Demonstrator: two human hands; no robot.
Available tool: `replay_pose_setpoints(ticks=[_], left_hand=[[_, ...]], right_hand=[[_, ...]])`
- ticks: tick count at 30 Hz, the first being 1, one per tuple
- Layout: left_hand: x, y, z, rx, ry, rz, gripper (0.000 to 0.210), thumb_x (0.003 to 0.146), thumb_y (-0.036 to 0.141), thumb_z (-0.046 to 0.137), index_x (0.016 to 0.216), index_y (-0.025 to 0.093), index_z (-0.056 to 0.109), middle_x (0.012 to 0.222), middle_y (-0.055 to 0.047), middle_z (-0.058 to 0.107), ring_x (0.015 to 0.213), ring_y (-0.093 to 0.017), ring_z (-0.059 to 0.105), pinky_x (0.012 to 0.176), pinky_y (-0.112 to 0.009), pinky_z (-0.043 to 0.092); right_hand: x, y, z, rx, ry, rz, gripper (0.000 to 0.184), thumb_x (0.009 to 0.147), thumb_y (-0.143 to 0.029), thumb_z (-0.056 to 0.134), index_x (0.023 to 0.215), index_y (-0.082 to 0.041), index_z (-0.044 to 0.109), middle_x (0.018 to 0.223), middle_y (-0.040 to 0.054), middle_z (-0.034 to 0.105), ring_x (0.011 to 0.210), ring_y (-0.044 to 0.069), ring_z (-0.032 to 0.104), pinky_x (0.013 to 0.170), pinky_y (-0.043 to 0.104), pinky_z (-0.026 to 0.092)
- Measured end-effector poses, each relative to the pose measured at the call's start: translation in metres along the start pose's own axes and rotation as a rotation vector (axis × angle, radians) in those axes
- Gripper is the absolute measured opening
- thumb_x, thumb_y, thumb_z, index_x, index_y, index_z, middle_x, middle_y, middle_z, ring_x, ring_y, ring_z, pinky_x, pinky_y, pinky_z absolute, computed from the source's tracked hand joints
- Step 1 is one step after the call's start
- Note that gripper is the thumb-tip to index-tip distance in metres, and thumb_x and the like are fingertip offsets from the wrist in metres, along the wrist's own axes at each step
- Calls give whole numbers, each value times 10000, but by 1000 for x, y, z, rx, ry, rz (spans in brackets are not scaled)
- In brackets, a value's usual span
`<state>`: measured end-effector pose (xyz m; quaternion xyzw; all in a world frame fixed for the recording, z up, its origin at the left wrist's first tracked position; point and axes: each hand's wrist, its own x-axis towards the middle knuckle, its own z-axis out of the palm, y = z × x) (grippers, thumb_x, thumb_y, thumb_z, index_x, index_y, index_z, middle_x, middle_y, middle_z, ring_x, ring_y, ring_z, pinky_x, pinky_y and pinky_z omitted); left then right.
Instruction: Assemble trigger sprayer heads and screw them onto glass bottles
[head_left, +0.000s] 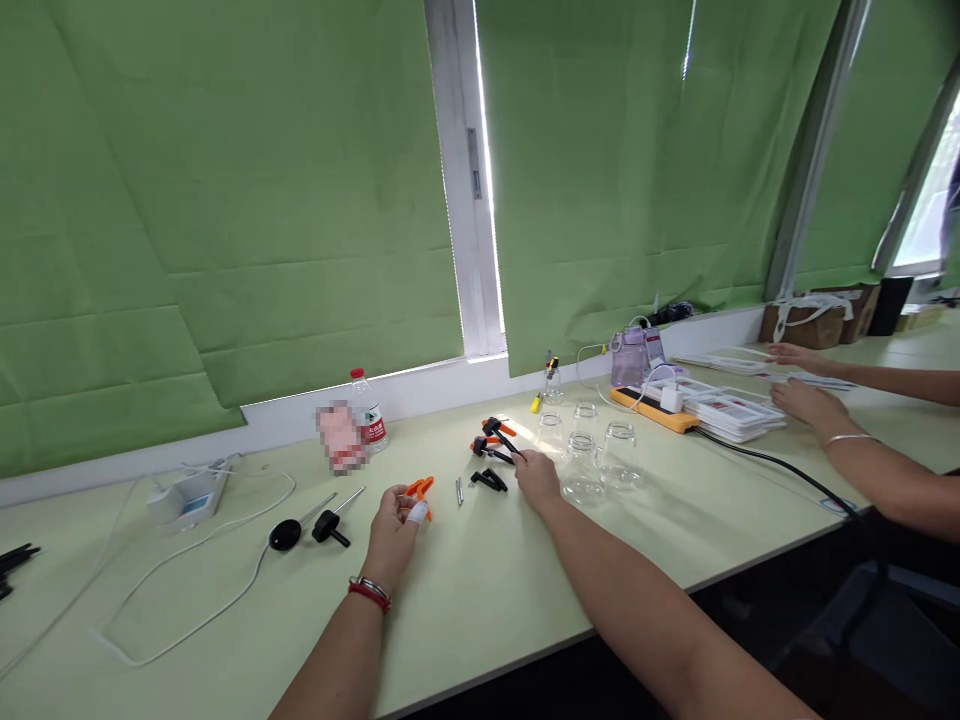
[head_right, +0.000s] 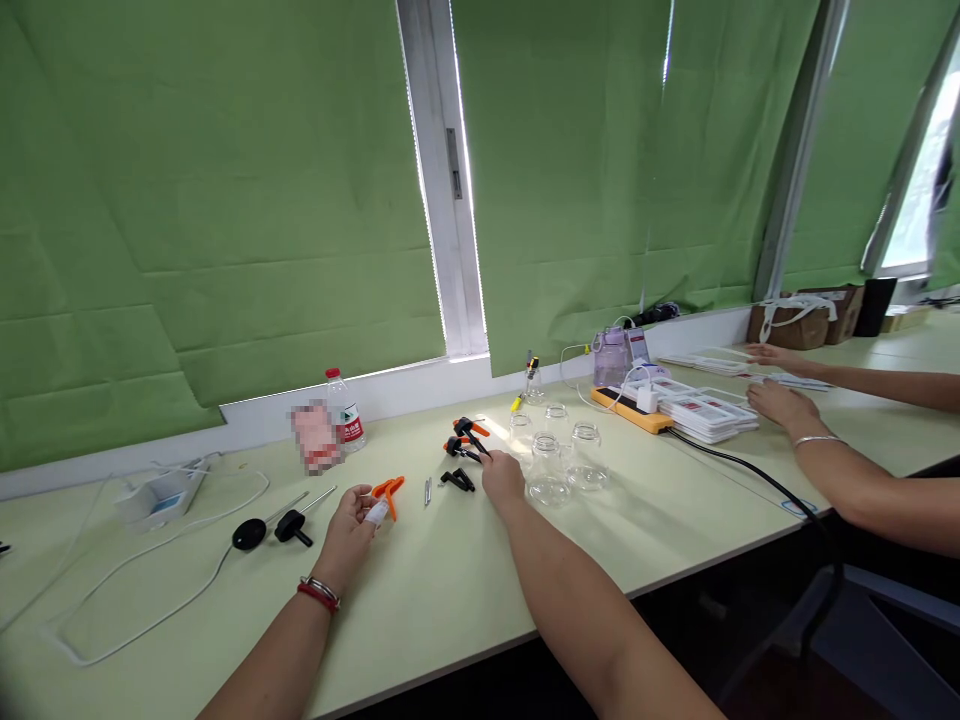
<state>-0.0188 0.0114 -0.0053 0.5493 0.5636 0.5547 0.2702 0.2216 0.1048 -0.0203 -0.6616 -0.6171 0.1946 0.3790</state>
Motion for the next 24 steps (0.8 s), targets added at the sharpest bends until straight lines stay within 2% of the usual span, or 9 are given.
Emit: replay_pose_setpoints(ticks=[7, 12, 17, 24], left_hand=[[-1, -3, -1, 44, -2, 20, 400, 681, 367, 612, 1006, 184, 467, 845, -45, 575, 658, -145, 529, 621, -289, 448], [1, -9, -3, 60, 42, 4, 382, 670, 358, 615, 994, 194, 495, 833, -37, 586, 620, -145, 520, 595, -288, 436], [5, -17, -5, 101, 107, -39, 345, 663, 309, 601, 971, 200, 490, 802, -27, 576, 624, -152, 529, 585, -286, 441], [4, -20, -4, 117, 111, -53, 332, 658, 276, 594, 965, 200, 494, 788, -41, 587, 614, -151, 529, 579, -282, 442]], right_hand=[[10, 5, 4, -90, -8, 95, 358, 902, -364, 352, 940, -177, 655, 900, 116, 654, 813, 211, 604, 611, 268, 389], [18, 3, 8, -174, -49, 134, 302, 898, -333, 386, 933, -170, 637, 893, 123, 657, 815, 221, 622, 617, 278, 402], [24, 2, 9, -260, -87, 89, 262, 883, -333, 432, 883, -163, 631, 893, 117, 658, 842, 234, 616, 616, 277, 394], [30, -1, 11, -334, -133, -10, 248, 891, -320, 432, 849, -178, 631, 883, 98, 658, 846, 219, 610, 624, 271, 377]])
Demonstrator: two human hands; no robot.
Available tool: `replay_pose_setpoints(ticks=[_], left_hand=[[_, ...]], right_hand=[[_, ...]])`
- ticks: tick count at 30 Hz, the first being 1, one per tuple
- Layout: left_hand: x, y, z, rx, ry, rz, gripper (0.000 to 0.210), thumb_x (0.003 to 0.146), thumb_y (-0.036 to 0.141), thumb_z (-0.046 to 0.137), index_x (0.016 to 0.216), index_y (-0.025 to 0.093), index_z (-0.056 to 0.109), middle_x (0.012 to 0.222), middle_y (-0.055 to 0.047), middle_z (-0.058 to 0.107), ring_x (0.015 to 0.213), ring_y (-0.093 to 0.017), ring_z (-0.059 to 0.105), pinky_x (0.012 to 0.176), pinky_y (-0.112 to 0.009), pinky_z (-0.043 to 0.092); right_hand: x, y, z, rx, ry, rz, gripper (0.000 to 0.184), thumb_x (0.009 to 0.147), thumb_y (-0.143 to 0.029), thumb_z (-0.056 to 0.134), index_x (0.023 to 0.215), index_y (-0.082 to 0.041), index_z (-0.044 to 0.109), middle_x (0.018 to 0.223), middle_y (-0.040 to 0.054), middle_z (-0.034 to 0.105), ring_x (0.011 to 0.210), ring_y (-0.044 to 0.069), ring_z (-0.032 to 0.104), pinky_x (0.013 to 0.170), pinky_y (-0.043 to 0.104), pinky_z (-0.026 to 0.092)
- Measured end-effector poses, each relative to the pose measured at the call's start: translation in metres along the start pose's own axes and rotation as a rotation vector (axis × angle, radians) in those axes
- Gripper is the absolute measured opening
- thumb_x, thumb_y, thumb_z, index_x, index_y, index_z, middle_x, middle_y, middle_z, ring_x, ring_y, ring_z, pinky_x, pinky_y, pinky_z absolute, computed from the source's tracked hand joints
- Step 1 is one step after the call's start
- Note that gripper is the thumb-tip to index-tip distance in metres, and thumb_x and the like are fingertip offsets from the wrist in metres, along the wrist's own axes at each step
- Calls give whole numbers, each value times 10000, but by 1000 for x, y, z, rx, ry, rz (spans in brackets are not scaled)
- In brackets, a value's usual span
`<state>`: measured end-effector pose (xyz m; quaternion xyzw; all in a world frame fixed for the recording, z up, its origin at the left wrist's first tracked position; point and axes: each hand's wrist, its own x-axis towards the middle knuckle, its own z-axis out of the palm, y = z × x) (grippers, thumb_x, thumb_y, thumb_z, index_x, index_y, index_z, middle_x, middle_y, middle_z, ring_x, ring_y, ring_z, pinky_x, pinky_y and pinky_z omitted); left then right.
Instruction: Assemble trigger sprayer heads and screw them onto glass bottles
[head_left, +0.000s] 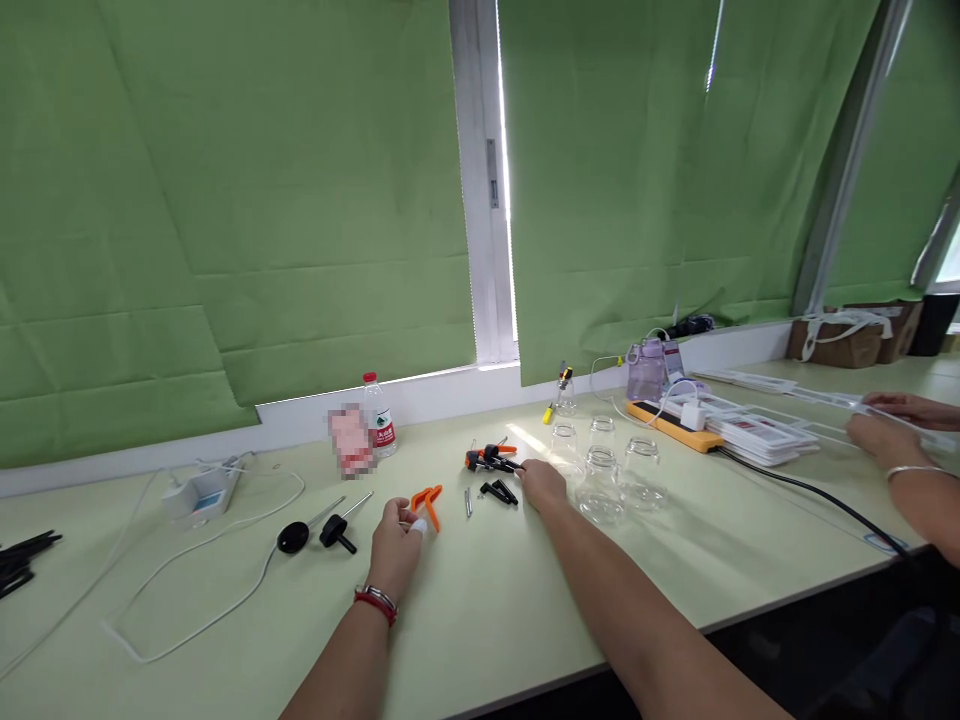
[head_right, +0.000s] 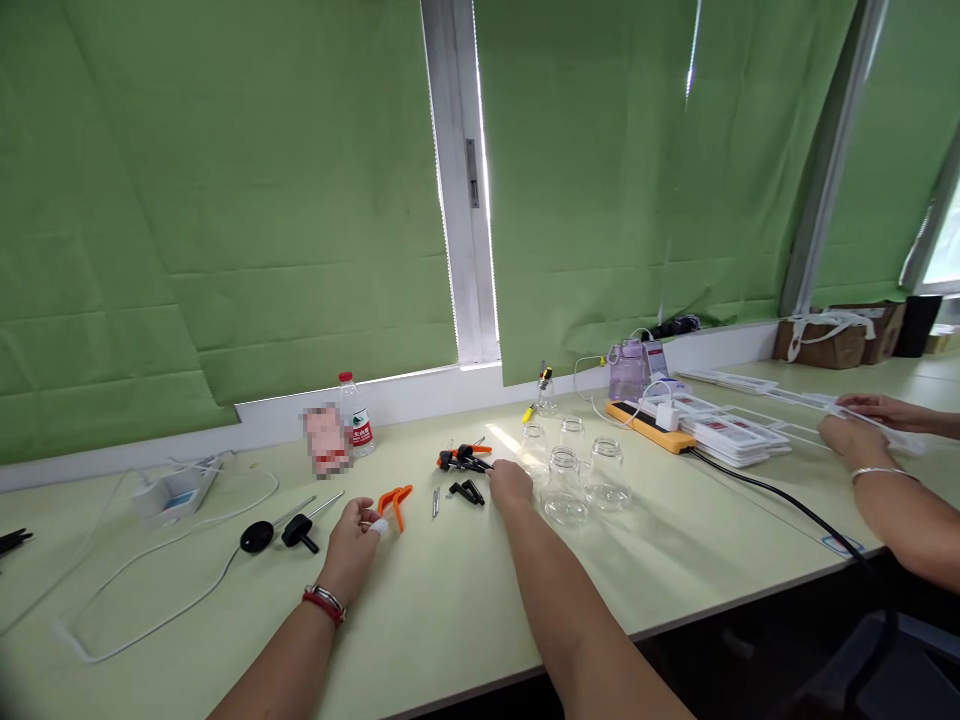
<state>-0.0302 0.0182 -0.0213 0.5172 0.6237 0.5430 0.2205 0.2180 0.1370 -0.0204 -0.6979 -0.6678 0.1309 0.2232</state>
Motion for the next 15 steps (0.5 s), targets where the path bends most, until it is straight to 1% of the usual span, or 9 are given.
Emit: replay_pose_setpoints(ticks=[4, 7, 10, 15], left_hand=[[1, -2, 1, -31, 14, -5, 348, 630, 280, 621, 950, 195, 512, 766, -39, 599, 607, -149, 530, 582, -279, 436], [2, -4, 1, -30, 5, -6, 348, 629, 280, 622, 947, 194, 510, 767, -35, 602, 593, -141, 527, 574, -273, 431], [3, -5, 1, -7, 0, -11, 340, 638, 265, 608, 954, 200, 501, 778, -31, 598, 576, -135, 522, 552, -265, 427], [2, -4, 0, -12, -5, -29, 330, 635, 277, 620, 938, 205, 511, 785, -33, 609, 576, -139, 526, 559, -273, 432]], right_hand=[[-1, 0, 2, -25, 12, -42, 255, 903, -332, 407, 922, -177, 608, 937, 99, 651, 885, 224, 600, 646, 273, 377], [-4, 2, 3, -28, 33, -41, 272, 909, -337, 384, 1062, -176, 541, 956, 104, 648, 878, 232, 601, 647, 282, 382], [-7, 2, 4, -19, 56, -46, 289, 917, -298, 352, 1157, -182, 465, 965, 102, 649, 866, 232, 606, 650, 292, 383], [-10, 3, 5, 4, 98, -73, 275, 915, -251, 348, 1160, -179, 452, 990, 111, 641, 898, 225, 604, 667, 287, 378]])
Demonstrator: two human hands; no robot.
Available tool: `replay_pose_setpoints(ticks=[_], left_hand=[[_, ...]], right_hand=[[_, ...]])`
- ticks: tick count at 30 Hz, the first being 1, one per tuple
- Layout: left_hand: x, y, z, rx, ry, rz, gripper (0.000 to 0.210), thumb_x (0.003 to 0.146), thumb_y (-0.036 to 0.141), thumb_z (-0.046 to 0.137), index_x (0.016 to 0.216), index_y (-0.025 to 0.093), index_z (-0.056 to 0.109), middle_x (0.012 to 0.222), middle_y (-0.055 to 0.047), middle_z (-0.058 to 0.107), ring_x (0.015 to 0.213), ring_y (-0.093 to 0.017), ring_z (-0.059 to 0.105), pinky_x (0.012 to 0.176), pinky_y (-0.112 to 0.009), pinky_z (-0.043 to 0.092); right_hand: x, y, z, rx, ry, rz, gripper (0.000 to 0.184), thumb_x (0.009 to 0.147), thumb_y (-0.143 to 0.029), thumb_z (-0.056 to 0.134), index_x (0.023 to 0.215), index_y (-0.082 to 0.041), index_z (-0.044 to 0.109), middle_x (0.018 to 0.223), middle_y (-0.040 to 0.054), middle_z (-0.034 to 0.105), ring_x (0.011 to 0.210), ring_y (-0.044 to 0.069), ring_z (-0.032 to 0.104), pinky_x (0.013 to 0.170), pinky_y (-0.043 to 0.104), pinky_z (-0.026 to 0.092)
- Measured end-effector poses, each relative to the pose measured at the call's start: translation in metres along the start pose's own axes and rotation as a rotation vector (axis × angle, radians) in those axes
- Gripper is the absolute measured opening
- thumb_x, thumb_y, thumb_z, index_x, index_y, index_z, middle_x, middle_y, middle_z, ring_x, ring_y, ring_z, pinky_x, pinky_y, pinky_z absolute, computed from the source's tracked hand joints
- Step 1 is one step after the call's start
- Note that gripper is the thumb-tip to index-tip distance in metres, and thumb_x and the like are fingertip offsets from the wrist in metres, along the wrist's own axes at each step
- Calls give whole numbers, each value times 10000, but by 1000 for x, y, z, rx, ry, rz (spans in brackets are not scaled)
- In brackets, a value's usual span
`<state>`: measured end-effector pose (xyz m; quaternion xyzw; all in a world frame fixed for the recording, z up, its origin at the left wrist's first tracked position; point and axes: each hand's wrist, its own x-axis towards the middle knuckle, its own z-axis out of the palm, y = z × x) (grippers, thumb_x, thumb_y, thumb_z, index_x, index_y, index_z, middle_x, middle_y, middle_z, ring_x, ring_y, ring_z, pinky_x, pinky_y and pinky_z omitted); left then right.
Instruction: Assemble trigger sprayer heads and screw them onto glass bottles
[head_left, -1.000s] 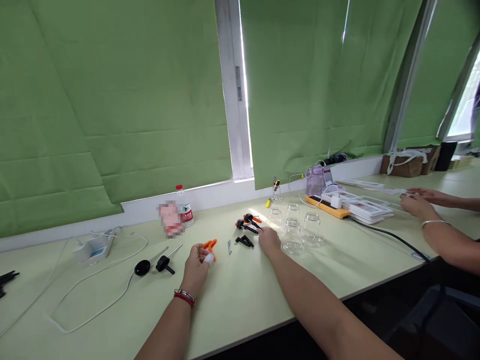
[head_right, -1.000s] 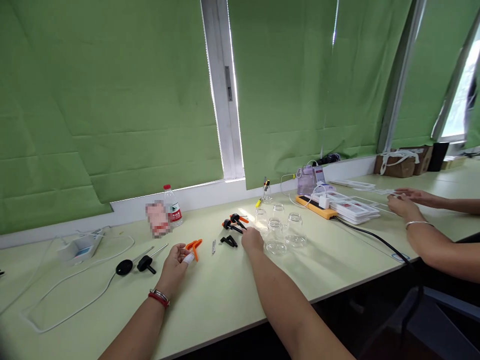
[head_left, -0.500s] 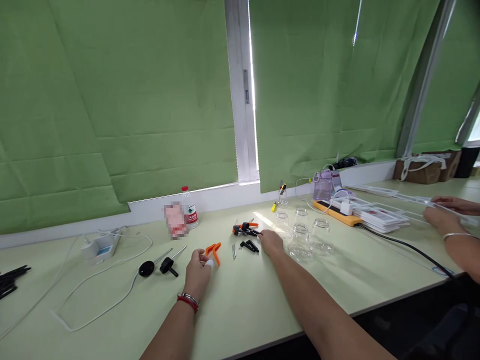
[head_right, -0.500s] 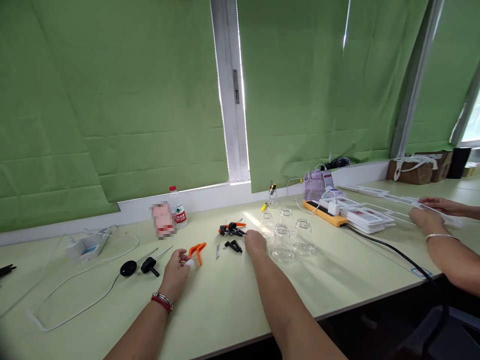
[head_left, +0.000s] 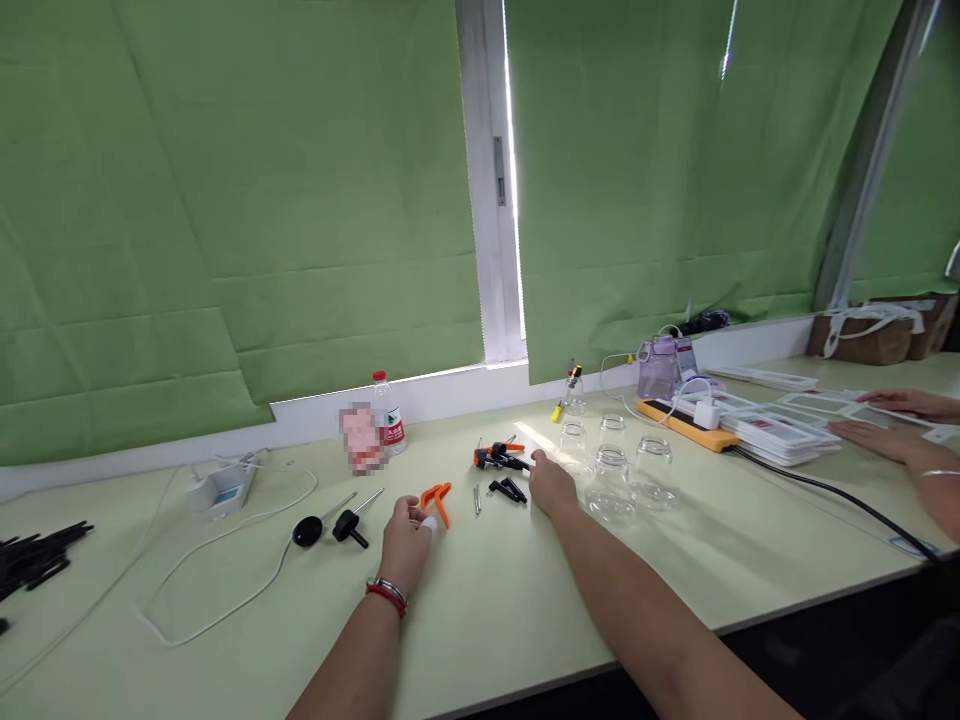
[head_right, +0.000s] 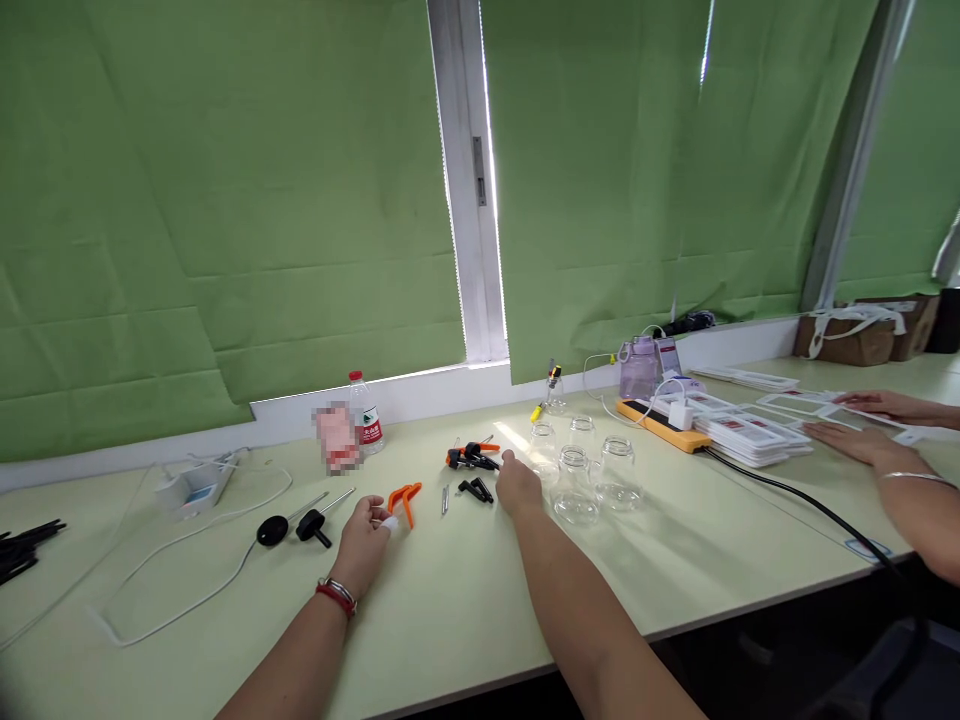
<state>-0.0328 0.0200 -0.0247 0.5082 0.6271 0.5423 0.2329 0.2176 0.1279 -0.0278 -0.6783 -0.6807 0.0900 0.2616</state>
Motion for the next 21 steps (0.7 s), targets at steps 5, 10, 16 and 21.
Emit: replay_pose_setpoints(ticks=[5, 10, 16, 21], left_hand=[[0, -1, 1, 24, 6, 5, 315, 636, 255, 608, 932, 200, 517, 786, -34, 604, 604, -147, 534, 585, -282, 442], [2, 1, -4, 130, 13, 59, 307, 674, 257, 562, 970, 214, 494, 828, -35, 597, 614, -166, 539, 595, -305, 444], [9, 13, -29, 482, 521, 359, 230, 715, 233, 523, 941, 196, 541, 1118, -103, 567, 1103, -288, 478, 960, -440, 284], [17, 9, -41, 586, 668, 186, 232, 699, 244, 536, 921, 183, 563, 1265, -134, 499, 1186, -318, 421, 946, -504, 243]], right_hand=[[-2, 0, 0, -3, 1, -4, 262, 905, -216, 360, 1144, -179, 460, 965, 105, 645, 882, 224, 608, 656, 281, 370], [-4, -1, -1, -17, 0, -28, 243, 903, -212, 369, 1116, -178, 479, 938, 98, 647, 857, 221, 609, 644, 274, 362], [-14, -18, -1, -96, 13, -131, 232, 889, -183, 394, 1096, -199, 498, 948, 79, 637, 792, 204, 610, 630, 268, 365], [-40, -53, 5, -187, 7, -467, 353, 828, -88, 407, 1154, -176, 511, 1023, 113, 609, 862, 213, 582, 710, 285, 383]])
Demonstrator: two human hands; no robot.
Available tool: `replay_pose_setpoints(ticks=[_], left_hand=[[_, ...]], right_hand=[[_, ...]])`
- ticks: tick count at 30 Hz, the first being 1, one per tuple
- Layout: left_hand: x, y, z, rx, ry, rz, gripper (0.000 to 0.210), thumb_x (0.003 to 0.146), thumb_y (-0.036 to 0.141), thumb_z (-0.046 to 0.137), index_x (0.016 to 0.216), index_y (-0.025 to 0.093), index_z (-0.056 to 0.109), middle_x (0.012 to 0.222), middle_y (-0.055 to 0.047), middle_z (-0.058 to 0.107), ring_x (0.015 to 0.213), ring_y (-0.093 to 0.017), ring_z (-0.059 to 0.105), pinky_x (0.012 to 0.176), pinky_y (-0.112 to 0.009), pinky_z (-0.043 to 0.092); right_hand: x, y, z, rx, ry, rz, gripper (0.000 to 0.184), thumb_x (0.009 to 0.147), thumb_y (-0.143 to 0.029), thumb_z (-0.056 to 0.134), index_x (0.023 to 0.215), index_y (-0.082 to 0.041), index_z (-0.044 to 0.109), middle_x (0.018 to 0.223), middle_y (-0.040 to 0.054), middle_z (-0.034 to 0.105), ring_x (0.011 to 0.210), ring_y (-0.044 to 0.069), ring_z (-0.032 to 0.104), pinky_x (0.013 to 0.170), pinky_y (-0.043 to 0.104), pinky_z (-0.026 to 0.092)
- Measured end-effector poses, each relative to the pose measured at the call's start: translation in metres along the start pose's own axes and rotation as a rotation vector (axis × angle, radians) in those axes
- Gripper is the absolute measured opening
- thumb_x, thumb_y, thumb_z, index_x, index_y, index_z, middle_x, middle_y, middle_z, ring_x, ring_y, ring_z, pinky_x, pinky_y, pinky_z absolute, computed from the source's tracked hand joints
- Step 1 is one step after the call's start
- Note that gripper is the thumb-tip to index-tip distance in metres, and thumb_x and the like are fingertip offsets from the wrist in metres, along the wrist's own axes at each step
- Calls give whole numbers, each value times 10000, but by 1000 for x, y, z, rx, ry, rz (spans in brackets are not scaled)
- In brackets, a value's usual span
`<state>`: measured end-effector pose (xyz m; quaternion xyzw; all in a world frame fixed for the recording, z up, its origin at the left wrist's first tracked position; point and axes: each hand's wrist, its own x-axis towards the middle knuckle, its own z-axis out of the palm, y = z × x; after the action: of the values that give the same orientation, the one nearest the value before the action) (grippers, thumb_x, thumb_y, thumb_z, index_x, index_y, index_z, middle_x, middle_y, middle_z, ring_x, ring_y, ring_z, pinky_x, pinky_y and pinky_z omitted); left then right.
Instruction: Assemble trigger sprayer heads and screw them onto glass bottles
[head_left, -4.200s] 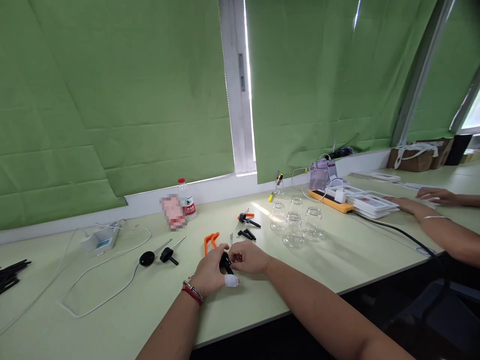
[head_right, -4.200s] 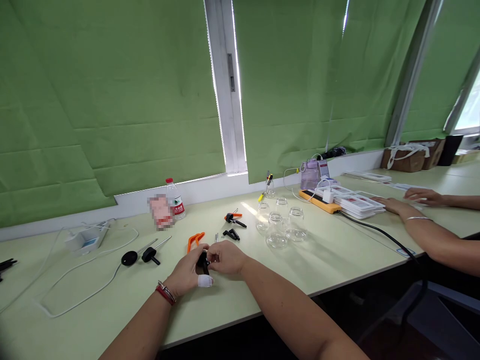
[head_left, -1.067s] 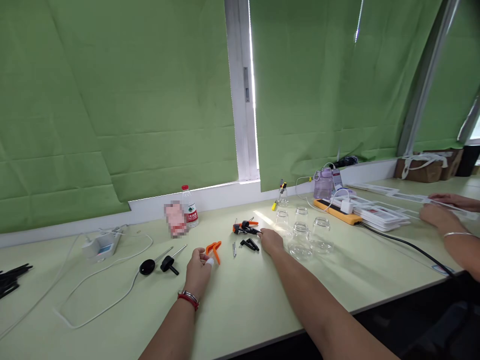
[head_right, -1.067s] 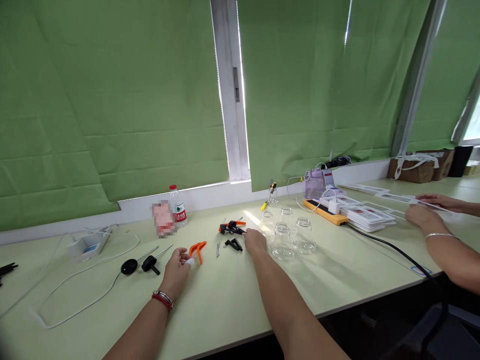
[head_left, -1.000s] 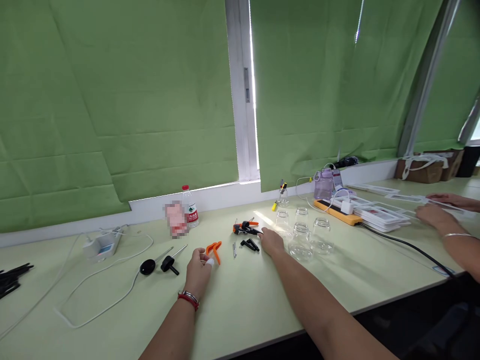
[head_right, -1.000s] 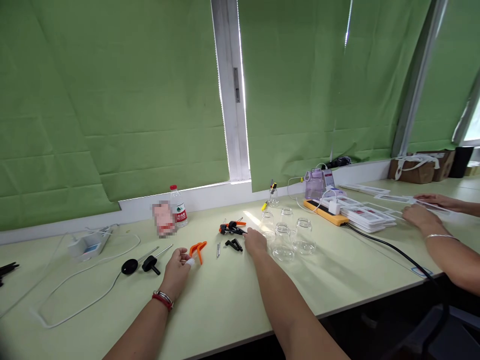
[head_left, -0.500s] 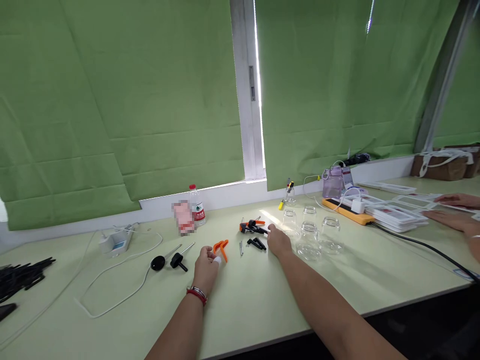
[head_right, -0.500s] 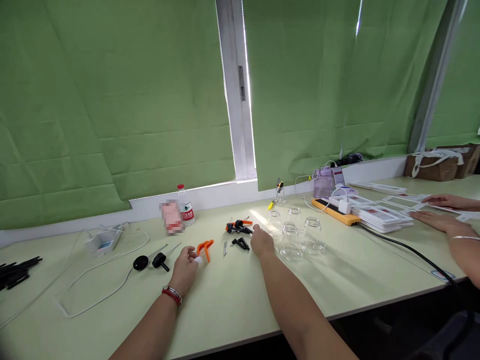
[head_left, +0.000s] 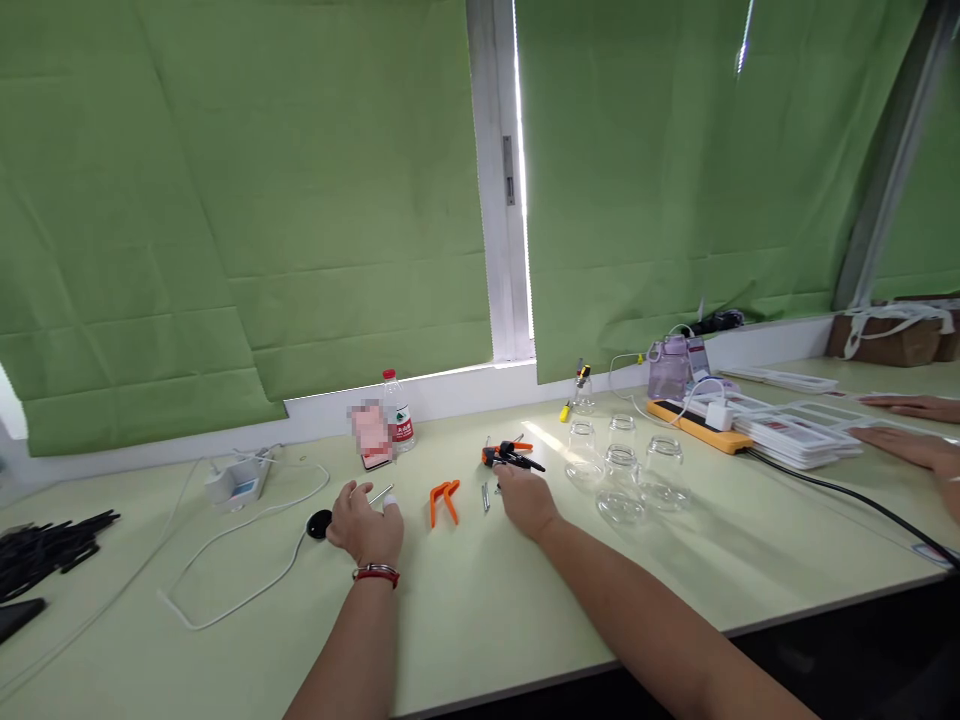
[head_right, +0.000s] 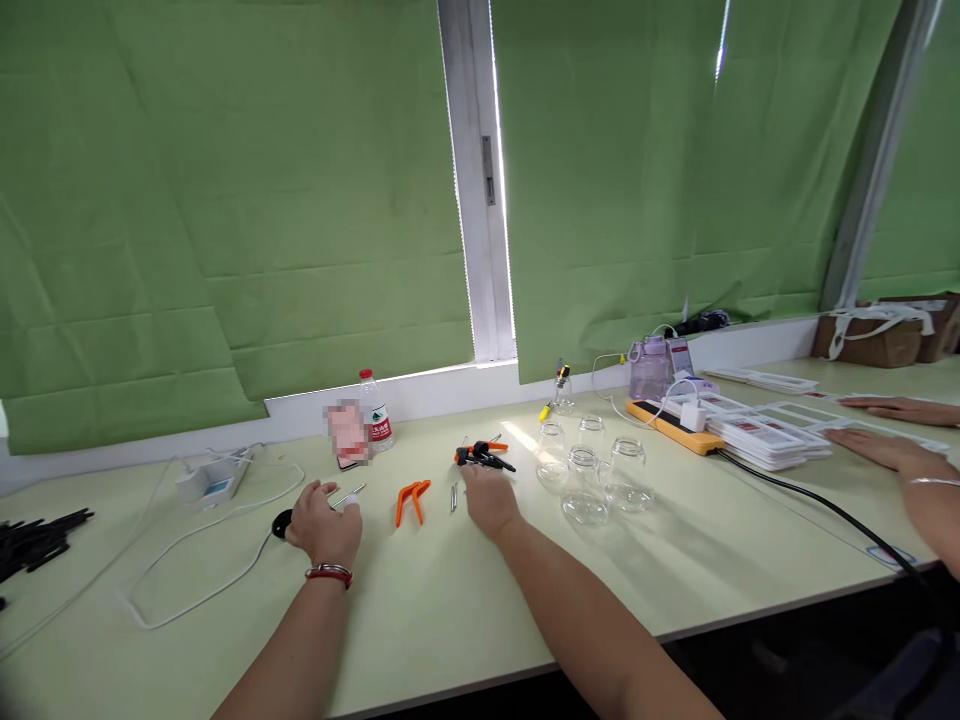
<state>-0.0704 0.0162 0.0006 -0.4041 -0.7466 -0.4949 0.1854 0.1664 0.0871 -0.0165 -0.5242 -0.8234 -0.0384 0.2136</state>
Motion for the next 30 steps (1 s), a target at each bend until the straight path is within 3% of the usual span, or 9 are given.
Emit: replay_pose_setpoints(ticks=[4, 6, 9, 11, 15, 21, 30], left_hand=[[5, -11, 6, 44, -55, -102, 294, 680, 248, 540, 962, 174, 572, 1277, -150, 499, 1195, -319, 422, 942, -515, 274], [6, -15, 9, 62, -87, -179, 362, 671, 255, 544, 1023, 174, 563, 1254, -149, 524, 1178, -320, 443, 943, -509, 296], [8, -19, 12, 99, -155, -305, 460, 665, 276, 549, 1116, 186, 538, 1193, -141, 576, 1136, -335, 482, 936, -513, 322], [8, -21, 14, 119, -197, -342, 482, 674, 289, 540, 1147, 197, 531, 1186, -137, 584, 1126, -344, 491, 927, -519, 335], [9, -23, 15, 136, -256, -349, 485, 696, 295, 514, 1169, 195, 527, 1188, -144, 586, 1117, -347, 500, 911, -521, 351], [8, -22, 13, 181, -335, -375, 550, 700, 320, 503, 1227, 168, 481, 1304, -170, 489, 1156, -363, 470, 936, -520, 331], [10, -28, 16, 148, -343, -378, 410, 654, 276, 557, 1056, 195, 570, 1106, -183, 605, 1039, -387, 547, 890, -531, 330]], right_hand=[[-10, -32, 0, 32, -22, -457, 404, 813, -94, 441, 1197, -200, 502, 1087, 99, 582, 999, 220, 509, 865, 325, 351], [-13, -41, 2, 60, 7, -538, 378, 873, -155, 402, 1231, -247, 480, 1204, 86, 529, 1091, 226, 450, 919, 358, 316], [-13, -45, 6, 78, -10, -528, 315, 902, -279, 419, 1205, -282, 503, 1269, 71, 488, 1161, 248, 386, 943, 401, 283], [-11, -45, 9, 81, -62, -520, 259, 895, -317, 445, 1123, -267, 557, 1169, 69, 551, 1126, 249, 406, 924, 404, 288], [-10, -42, 9, 82, -93, -508, 213, 906, -302, 426, 995, -219, 602, 971, 65, 617, 1053, 237, 446, 902, 391, 288], [-14, -42, 7, 50, -77, -500, 214, 900, -282, 430, 942, -179, 613, 949, 77, 621, 981, 225, 481, 902, 382, 282], [-16, -42, 6, 22, -23, -497, 226, 889, -280, 433, 914, -153, 619, 940, 91, 615, 941, 225, 490, 881, 377, 306]])
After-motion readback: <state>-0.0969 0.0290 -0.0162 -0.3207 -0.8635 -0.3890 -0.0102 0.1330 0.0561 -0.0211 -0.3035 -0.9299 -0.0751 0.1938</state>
